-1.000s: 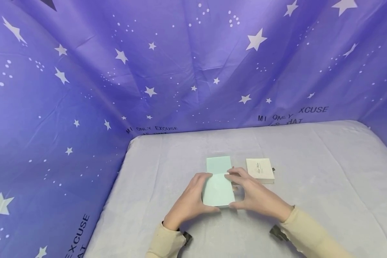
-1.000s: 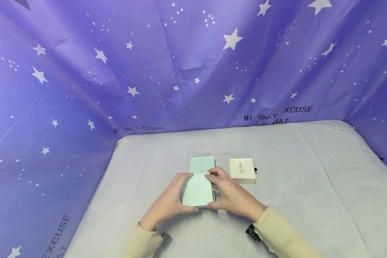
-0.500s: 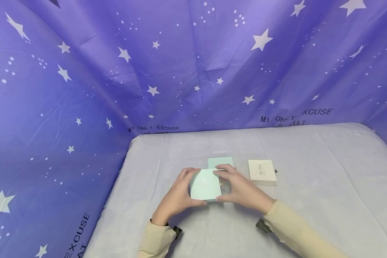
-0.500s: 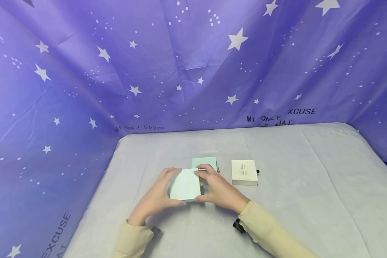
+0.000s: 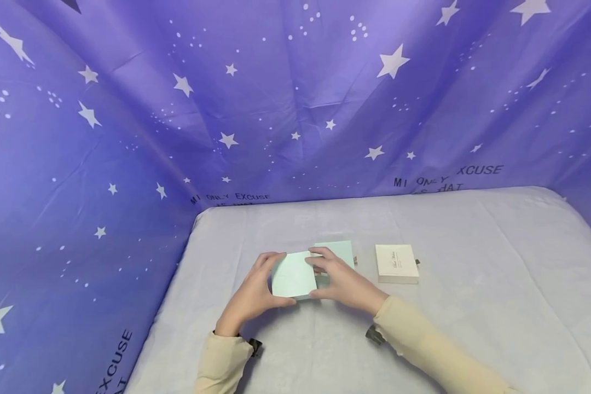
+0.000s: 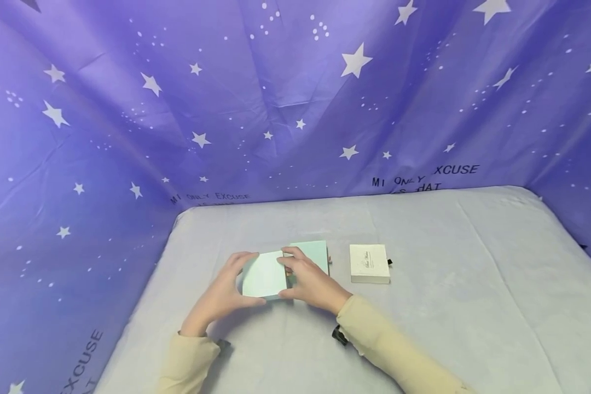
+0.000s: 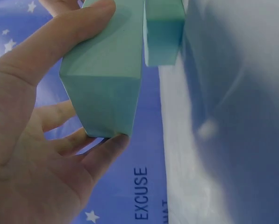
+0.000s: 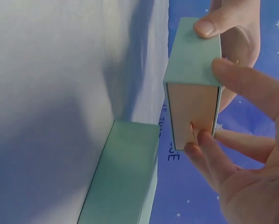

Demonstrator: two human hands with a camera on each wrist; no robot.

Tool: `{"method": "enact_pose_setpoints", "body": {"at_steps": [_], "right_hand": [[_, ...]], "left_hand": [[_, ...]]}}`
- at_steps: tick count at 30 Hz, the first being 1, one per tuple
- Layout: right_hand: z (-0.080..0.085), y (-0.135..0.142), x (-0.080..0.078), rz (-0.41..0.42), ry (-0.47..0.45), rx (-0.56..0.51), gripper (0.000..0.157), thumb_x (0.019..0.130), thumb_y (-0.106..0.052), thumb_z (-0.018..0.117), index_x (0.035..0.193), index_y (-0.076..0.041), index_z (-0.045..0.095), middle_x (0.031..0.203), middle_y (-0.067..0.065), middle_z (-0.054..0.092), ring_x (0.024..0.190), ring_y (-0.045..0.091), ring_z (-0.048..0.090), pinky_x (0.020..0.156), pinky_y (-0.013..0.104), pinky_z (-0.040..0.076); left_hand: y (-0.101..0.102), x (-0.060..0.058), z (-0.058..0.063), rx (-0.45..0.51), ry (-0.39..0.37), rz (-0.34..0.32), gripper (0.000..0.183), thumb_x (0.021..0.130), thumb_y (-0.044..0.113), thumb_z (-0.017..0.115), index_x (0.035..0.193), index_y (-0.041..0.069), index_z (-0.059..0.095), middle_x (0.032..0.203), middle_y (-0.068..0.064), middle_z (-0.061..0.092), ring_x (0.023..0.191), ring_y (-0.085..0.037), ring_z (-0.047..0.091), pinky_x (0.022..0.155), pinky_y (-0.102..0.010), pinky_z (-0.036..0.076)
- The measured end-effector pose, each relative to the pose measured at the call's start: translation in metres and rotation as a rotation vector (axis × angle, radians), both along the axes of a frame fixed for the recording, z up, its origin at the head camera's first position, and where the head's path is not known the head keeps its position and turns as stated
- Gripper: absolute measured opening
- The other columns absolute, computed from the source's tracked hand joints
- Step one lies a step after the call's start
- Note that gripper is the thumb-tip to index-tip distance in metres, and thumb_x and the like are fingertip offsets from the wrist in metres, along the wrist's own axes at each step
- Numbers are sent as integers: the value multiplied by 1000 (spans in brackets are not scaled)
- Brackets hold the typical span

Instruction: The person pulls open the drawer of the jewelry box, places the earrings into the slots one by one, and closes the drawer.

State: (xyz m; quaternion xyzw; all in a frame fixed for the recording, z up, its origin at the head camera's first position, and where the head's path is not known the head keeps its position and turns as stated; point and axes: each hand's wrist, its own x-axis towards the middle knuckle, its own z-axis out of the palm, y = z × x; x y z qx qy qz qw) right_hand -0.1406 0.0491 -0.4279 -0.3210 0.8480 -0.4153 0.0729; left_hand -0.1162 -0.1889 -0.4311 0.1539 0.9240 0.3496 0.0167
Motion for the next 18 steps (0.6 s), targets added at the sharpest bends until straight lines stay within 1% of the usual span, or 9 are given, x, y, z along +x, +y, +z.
{"method": "enact_pose_setpoints", "body": {"at_steps": [4, 6, 11, 14, 18], "right_hand": [[-2, -10, -3, -15, 50, 31, 60, 80, -14, 83, 131, 4, 58, 150, 23, 40, 131, 36, 50, 107, 46, 45], [-3, -14, -3, -28, 49, 48, 58, 81, -13, 82, 130, 5, 59, 149, 23, 40, 131, 37, 49, 108, 47, 44], [-5, -26, -2, -30, 2, 84, 55, 84, -9, 78, 131, 11, 56, 150, 24, 39, 134, 39, 46, 110, 48, 41], [-7, -30, -2, -34, -10, 88, 52, 86, -7, 75, 130, 12, 56, 149, 25, 38, 133, 41, 46, 110, 49, 40], [-11, -36, -2, -42, 44, 81, 46, 85, -3, 74, 125, 14, 58, 144, 27, 42, 129, 42, 50, 107, 50, 43]], "left_hand": [[-7, -4, -3, 14, -13, 15, 96, 65, 29, 94, 147, 14, 46, 142, -6, 45, 127, -28, 49, 104, -50, 45], [-10, -6, -5, 22, -19, 22, 96, 65, 29, 94, 147, 14, 46, 142, -7, 45, 128, -28, 49, 105, -50, 44], [-19, -10, -11, 2, -39, 37, 97, 64, 29, 95, 147, 14, 46, 144, -6, 45, 130, -27, 48, 108, -48, 42], [-23, -14, -14, 1, -54, 31, 97, 64, 27, 95, 147, 13, 46, 144, -7, 44, 130, -29, 48, 109, -49, 41], [-27, -17, -17, 18, -62, 14, 95, 65, 26, 94, 146, 12, 46, 143, -10, 44, 127, -30, 48, 108, -51, 41]]}}
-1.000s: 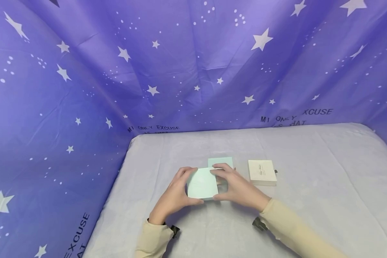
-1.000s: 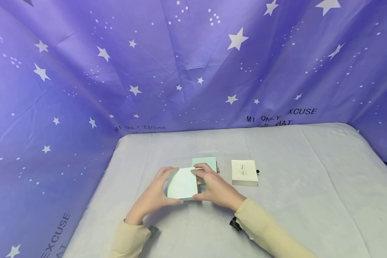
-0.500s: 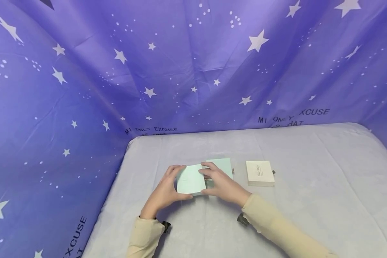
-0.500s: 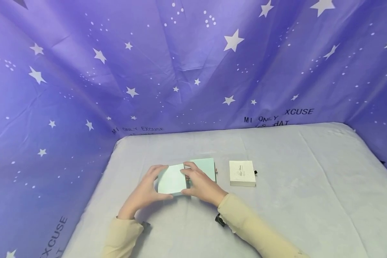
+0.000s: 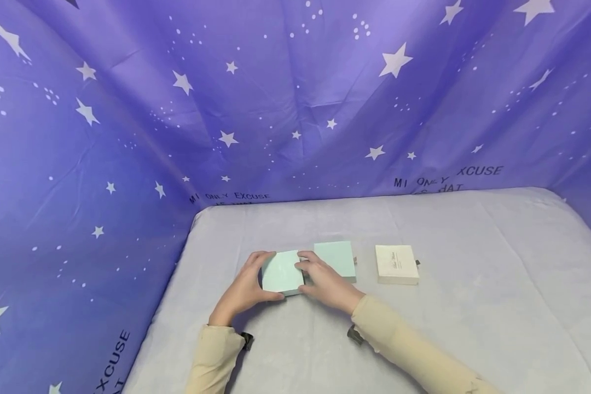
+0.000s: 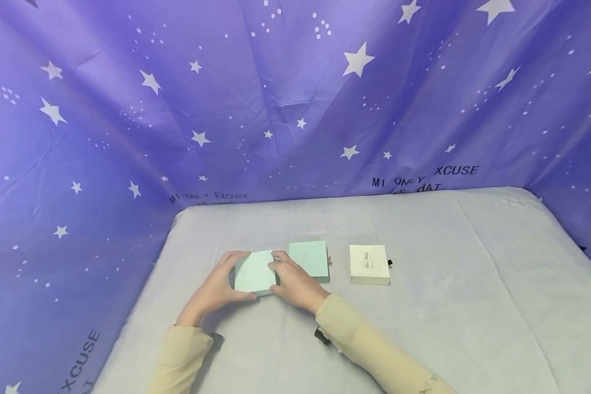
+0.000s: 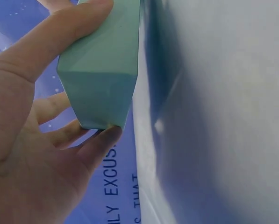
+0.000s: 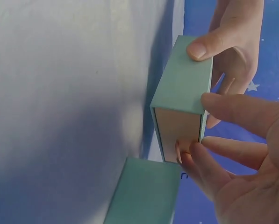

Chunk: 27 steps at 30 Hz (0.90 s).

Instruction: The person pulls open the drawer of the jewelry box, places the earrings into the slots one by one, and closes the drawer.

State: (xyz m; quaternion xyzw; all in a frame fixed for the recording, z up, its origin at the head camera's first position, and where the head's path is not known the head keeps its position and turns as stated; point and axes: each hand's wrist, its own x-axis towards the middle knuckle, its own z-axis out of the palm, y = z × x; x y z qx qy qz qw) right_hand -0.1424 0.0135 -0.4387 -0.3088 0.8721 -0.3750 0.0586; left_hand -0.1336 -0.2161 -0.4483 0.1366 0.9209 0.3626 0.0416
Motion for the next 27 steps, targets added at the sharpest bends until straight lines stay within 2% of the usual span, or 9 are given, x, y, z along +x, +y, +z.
{"method": "enact_pose_setpoints", "body": {"at_steps": [6, 14, 27], "right_hand": [[-6, -7, -2, -4, -20, -12, 39, 88, 2, 68, 124, 14, 59, 145, 26, 42, 129, 40, 50, 107, 48, 44], [-10, -13, -3, -28, -38, -2, 36, 90, 1, 68, 124, 11, 61, 144, 24, 44, 130, 39, 50, 108, 46, 43], [-13, -16, -2, -26, -35, 9, 42, 92, -4, 67, 131, 6, 56, 144, 21, 44, 131, 36, 50, 108, 45, 44]], "left_hand": [[-3, -3, -3, -15, -2, 9, 96, 64, 26, 95, 145, 11, 47, 143, -9, 45, 127, -29, 49, 108, -50, 42], [-6, -2, -6, -21, -32, 15, 93, 68, 26, 92, 147, 9, 45, 150, -15, 38, 135, -35, 43, 110, -53, 39], [-5, 0, -4, -45, -61, 8, 86, 75, 25, 85, 149, 12, 43, 156, -18, 30, 138, -38, 38, 107, -55, 40]]}}
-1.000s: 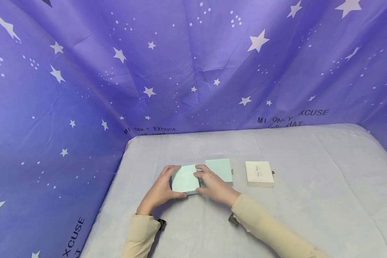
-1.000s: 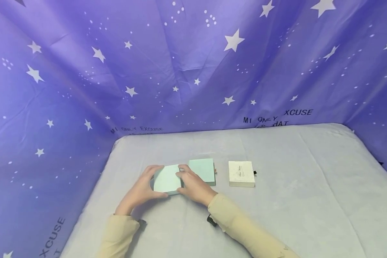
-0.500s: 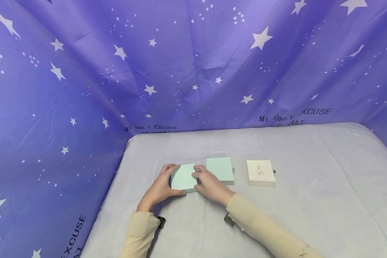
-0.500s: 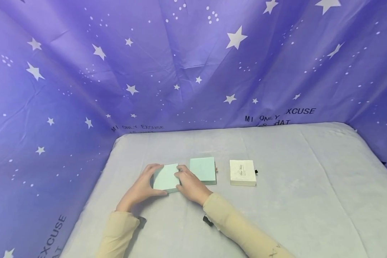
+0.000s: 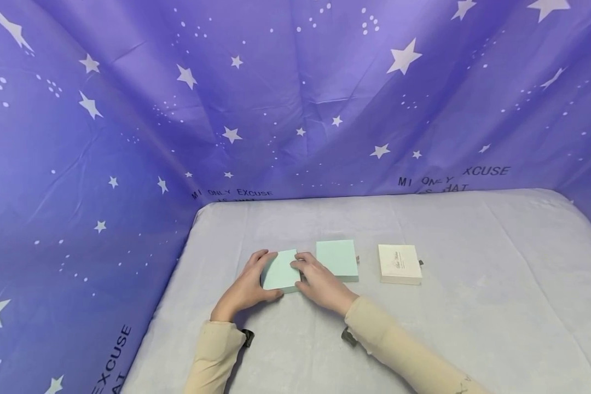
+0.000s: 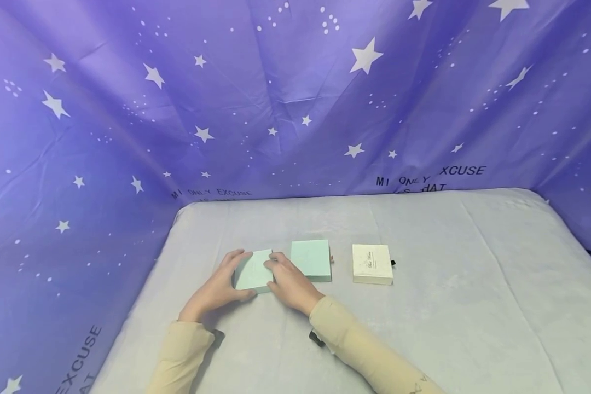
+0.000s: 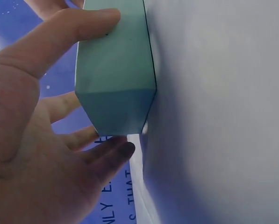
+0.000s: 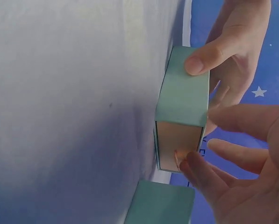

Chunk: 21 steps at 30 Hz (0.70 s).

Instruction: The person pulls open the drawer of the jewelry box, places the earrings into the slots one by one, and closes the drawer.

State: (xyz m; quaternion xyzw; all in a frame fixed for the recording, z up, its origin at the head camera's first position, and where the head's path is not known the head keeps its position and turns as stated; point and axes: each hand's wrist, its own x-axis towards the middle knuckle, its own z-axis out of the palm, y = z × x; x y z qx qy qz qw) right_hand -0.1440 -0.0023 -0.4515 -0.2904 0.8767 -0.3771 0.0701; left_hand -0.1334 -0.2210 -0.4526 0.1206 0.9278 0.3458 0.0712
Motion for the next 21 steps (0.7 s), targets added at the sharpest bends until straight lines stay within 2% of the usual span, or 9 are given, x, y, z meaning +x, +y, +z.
{"method": "enact_pose_setpoints", "body": {"at_steps": [4, 8, 12, 18, 21], "right_hand": [[5, 3, 2, -2, 60, -7, 44, 90, -7, 70, 130, 4, 57, 141, 18, 47, 128, 32, 52, 107, 43, 45], [13, 10, 6, -12, 137, -11, 43, 89, -11, 71, 128, 2, 59, 139, 14, 49, 120, 26, 56, 104, 40, 48], [23, 24, 13, -22, 190, -6, 44, 89, -13, 71, 130, 0, 59, 139, 12, 50, 125, 26, 53, 105, 42, 47], [35, 50, 21, -52, 270, 30, 48, 91, -16, 71, 135, -4, 56, 140, 9, 50, 132, 26, 48, 106, 44, 46], [37, 63, 25, -62, 301, 40, 49, 91, -17, 71, 135, -4, 55, 140, 8, 50, 131, 24, 48, 106, 45, 46]], "left_hand": [[1, 1, 2, -23, 8, 14, 88, 74, 26, 87, 149, 12, 43, 157, -20, 28, 141, -41, 34, 108, -58, 38], [4, 4, 6, -63, 50, 33, 90, 75, 31, 87, 150, 12, 41, 158, -21, 27, 143, -41, 30, 109, -60, 37], [14, 10, 16, -68, 97, 74, 87, 80, 36, 83, 151, 13, 40, 159, -18, 27, 145, -38, 27, 111, -59, 36], [34, 21, 31, -71, 221, 148, 79, 85, 38, 78, 149, 8, 43, 154, -19, 36, 141, -38, 37, 110, -57, 39], [43, 25, 35, -73, 276, 159, 76, 85, 37, 78, 147, 8, 45, 151, -17, 41, 138, -37, 41, 108, -54, 41]]}}
